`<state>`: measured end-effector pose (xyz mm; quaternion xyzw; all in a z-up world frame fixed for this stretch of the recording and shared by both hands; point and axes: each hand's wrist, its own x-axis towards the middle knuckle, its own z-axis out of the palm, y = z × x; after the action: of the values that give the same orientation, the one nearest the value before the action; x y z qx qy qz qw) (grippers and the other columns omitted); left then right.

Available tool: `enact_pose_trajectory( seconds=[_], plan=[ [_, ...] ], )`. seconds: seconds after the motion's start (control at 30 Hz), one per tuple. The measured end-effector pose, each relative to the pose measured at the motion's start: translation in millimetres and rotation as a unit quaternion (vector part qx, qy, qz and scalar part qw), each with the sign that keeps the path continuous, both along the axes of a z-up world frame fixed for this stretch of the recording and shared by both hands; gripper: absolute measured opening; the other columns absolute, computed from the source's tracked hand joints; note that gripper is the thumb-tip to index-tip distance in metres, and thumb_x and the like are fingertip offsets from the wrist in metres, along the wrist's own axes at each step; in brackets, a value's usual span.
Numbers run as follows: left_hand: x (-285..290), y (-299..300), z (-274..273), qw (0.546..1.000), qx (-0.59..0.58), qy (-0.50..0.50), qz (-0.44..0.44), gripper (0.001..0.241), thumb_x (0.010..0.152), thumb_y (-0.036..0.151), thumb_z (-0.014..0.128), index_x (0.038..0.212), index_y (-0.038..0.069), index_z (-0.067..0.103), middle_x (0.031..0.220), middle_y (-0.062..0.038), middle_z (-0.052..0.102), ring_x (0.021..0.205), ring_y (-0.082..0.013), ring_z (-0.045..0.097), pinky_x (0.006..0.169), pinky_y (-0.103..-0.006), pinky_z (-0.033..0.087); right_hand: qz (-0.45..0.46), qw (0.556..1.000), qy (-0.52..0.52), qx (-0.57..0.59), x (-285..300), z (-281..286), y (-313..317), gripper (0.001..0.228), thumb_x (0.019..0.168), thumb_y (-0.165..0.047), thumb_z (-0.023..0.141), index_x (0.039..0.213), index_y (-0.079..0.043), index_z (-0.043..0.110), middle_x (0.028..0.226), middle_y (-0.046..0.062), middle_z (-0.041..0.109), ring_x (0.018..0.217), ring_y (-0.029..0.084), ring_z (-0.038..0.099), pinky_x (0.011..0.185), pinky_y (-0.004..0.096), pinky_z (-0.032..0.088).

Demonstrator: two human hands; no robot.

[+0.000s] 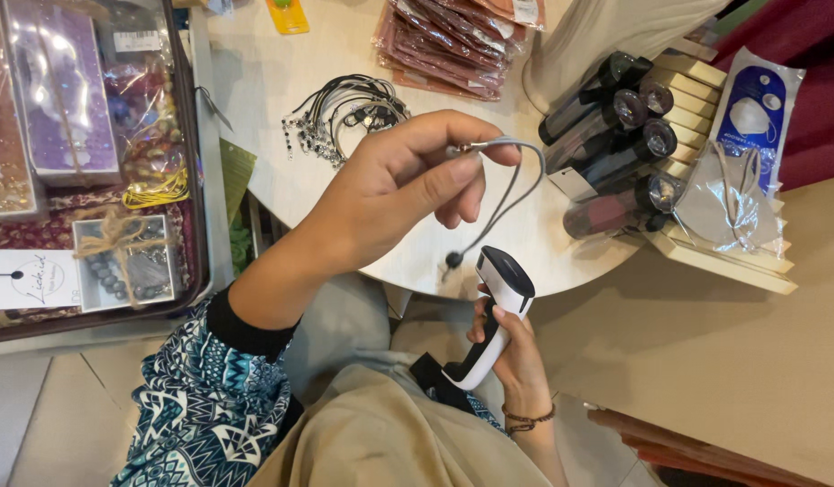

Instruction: The person handles various accessories including necklaces and headbands, locating the price tag on each item and scanning it with a handheld scanner. The items are picked up from a table or a tray and returned after scanning.

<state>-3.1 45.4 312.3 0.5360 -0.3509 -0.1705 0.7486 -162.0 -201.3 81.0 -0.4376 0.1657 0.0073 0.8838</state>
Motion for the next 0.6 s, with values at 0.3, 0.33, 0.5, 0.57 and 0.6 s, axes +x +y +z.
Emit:
enact_pose_trajectory(
  seconds=[0.3,0.33,0.5,0.57,0.6],
  plan=[
    [38,-32,-43,1.0,0.007,0.029,0.01,0.036,0.107,0.024,0.049,0.134,0.004,0.063,0.084,-0.001,0.063,0.069,-0.0096,0.05,0.065,-0.0218,0.044,-0.009,1.0,0.029,0.003,-2,-15,-4,0.047,0.088,-0.016,0.066,0.129,0.003,0.058,0.09,0.013,0.061,0.057,0.02,0.052,0.058,0.032,0.041],
    [50,-34,-51,0.999,0.008,0.03,0.009,0.036,0.107,0.024,0.049,0.134,0.004,0.063,0.084,-0.001,0.063,0.069,-0.0096,0.05,0.065,-0.0218,0.044,-0.01,0.999,0.03,0.003,-2,-15,-4,0.047,0.088,-0.016,0.066,0.129,0.003,0.058,0.09,0.013,0.061,0.057,0.02,0.052,0.058,0.032,0.041],
    [129,-44,-107,0.945,0.254,0.108,0.177,0.029,0.105,0.019,0.053,0.131,0.022,0.065,0.092,0.007,0.071,0.07,-0.0046,0.059,0.062,-0.0193,0.049,-0.002,0.999,0.033,-0.001,-2,-13,-1,0.047,0.09,-0.016,0.064,0.133,0.004,0.056,0.09,0.01,0.06,0.057,0.018,0.052,0.058,0.032,0.043],
    [198,-44,-233,0.933,0.266,0.087,0.226,0.033,0.098,0.017,0.056,0.13,0.016,0.066,0.102,0.001,0.074,0.086,-0.0105,0.065,0.076,-0.0241,0.051,-0.006,0.999,0.041,0.004,-1,-20,-1,0.047,0.089,-0.015,0.065,0.131,0.003,0.058,0.089,0.01,0.061,0.056,0.018,0.052,0.058,0.032,0.043],
    [232,-54,-287,0.918,0.278,0.066,0.274,0.039,0.091,0.014,0.06,0.128,0.009,0.068,0.113,-0.005,0.077,0.101,-0.0164,0.071,0.09,-0.0289,0.053,-0.011,0.999,0.049,0.009,-1,-24,-1,0.047,0.087,-0.014,0.066,0.13,0.003,0.059,0.089,0.011,0.062,0.055,0.018,0.052,0.057,0.032,0.043]
  ],
)
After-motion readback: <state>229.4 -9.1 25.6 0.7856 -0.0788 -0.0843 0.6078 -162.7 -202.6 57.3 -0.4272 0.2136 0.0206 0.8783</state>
